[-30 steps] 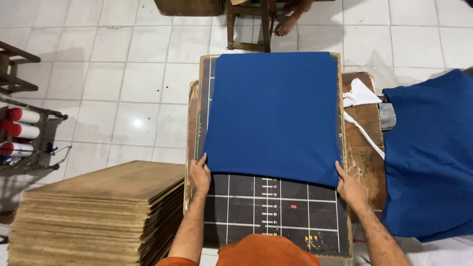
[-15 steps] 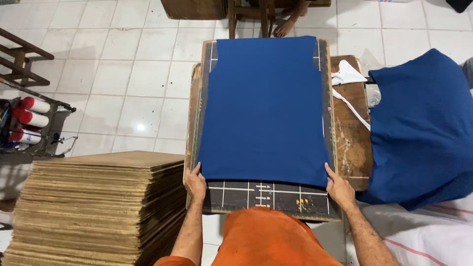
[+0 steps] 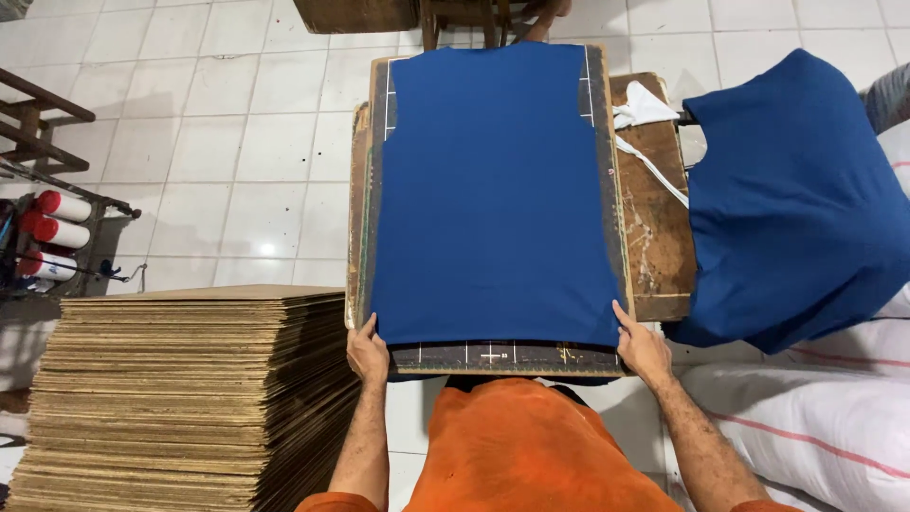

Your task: The person repeatedly places a blue fabric piece onto a gridded printing board, smooths it flat, and then removes it to repeat the cycle. They handle stacks of cardboard and the fabric by hand without using tools.

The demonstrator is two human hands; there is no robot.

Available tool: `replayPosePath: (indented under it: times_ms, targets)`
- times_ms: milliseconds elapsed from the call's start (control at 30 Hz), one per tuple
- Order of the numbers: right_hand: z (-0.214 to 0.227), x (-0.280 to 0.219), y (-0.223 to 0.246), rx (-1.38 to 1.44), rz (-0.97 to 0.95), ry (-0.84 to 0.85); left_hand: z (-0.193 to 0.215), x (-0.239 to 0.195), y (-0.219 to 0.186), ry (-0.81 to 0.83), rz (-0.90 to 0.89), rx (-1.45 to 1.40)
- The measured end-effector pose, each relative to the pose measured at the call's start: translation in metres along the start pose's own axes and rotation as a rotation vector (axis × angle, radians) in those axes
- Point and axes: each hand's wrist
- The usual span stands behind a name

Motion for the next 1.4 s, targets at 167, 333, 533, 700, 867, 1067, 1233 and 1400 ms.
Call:
replayPosePath:
  times_ms: [167,333,533,700,867,1067,1233,1400]
  targets:
    - [-0.009,-0.002,-0.02,0.039,0.009,-0.011,-0.002,-0.012,0.012,0.015,0.017,-0.026]
    - [-0.012,-0.02,-0.023,0.078,0.001,-0.027,0.007,-0.029,0.018,0.037,0.021,-0.006]
    - [-0.024,-0.034,-0.042,0.122,-0.013,-0.048,0.01,-0.043,0.03,0.024,0.017,0.006]
    - [-0.044,-0.037,-0.07,0.169,-0.098,-0.074,0.018,-0.06,0.044,0.041,0.028,0.008]
    - [-0.068,-0.029,-0.108,0.182,-0.137,-0.098,0.023,-0.074,0.056,0.027,0.016,-0.027]
    - [-0.081,-0.043,-0.115,0.21,-0.169,-0.107,0.021,-0.088,0.07,-0.035,-0.019,-0.073]
    - [-0.096,-0.023,-0.144,0.237,-0.168,-0.136,0.011,-0.086,0.076,-0.125,-0.078,-0.105]
    - [-0.086,-0.04,-0.128,0.22,-0.197,-0.117,0.017,-0.088,0.078,-0.103,-0.085,-0.133]
Point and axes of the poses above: each hand's wrist, its own x-axis towards the middle knuckle, its own z-axis out of the back of the hand, y = z × x, and after that the axes turned 12 degrees about x, right-handed
